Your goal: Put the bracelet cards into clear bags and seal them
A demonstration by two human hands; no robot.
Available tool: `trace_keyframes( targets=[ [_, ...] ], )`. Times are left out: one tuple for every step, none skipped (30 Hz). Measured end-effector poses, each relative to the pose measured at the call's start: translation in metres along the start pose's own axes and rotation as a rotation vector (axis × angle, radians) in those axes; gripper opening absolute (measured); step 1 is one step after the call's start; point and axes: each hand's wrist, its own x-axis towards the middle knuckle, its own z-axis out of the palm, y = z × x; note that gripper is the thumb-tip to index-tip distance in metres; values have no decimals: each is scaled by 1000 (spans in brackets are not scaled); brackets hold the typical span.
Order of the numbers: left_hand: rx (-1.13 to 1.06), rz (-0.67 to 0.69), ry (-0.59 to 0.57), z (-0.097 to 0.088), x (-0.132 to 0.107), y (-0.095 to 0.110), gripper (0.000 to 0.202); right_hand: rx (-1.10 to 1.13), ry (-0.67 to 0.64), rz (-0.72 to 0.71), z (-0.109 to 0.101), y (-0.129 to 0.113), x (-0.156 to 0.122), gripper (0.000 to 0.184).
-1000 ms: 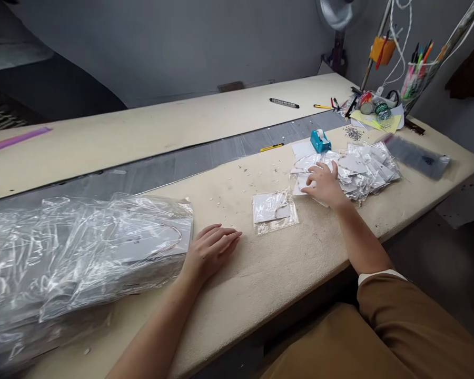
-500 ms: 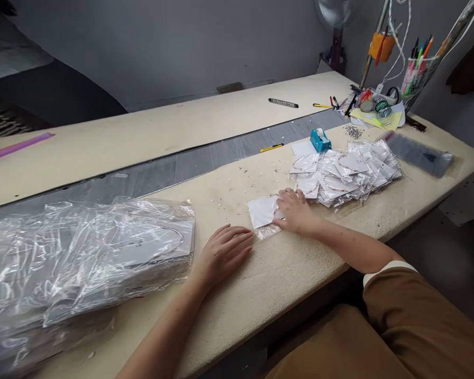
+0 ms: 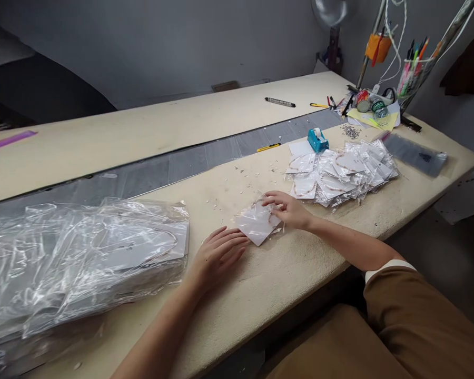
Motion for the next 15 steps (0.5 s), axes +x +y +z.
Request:
trace_keyframes(
  targets=[
    [7, 10, 17, 1, -1, -1, 20, 70, 40, -16, -4, 1, 1, 27],
    [15, 21, 39, 2, -2, -3, 20, 136, 100, -37, -10, 3, 2, 27],
    [21, 33, 63, 2, -4, -5, 20, 181, 181, -56, -19, 5, 3, 28],
    [28, 42, 83, 2, -6, -7, 19, 190, 273, -62, -30, 8, 5, 29],
    [33, 50, 97, 2, -7, -9, 19, 149, 368, -50, -43, 10, 5, 30],
    [36, 56, 104, 1, -8, -11, 20, 63, 466, -19, -57, 12, 6, 30],
    [38, 61, 108, 0, -9, -12, 20, -63, 562, 25, -71, 13, 7, 30],
    [40, 65, 111, -1, -9, -14, 20, -216, 645, 74, -83, 13, 7, 30],
    [44, 69, 112, -3, -8, -14, 20, -377, 708, 120, -93, 12, 7, 31],
    [49, 78, 112, -5, -7, -14, 19, -524, 751, 156, -98, 9, 7, 33],
    [55, 90, 114, -7, -5, -13, 19, -640, 763, 179, -99, 6, 7, 34],
    [60, 101, 119, -8, -3, -11, 19, -716, 742, 183, -95, 2, 7, 36],
    [66, 104, 130, -8, -2, -8, 19, -755, 679, 162, -85, -2, 6, 38],
    [72, 107, 155, -6, -2, -5, 20, -763, 571, 110, -71, -6, 3, 40],
    [77, 121, 196, -2, -3, 0, 19, -744, 427, 31, -52, -10, 0, 41]
  ],
)
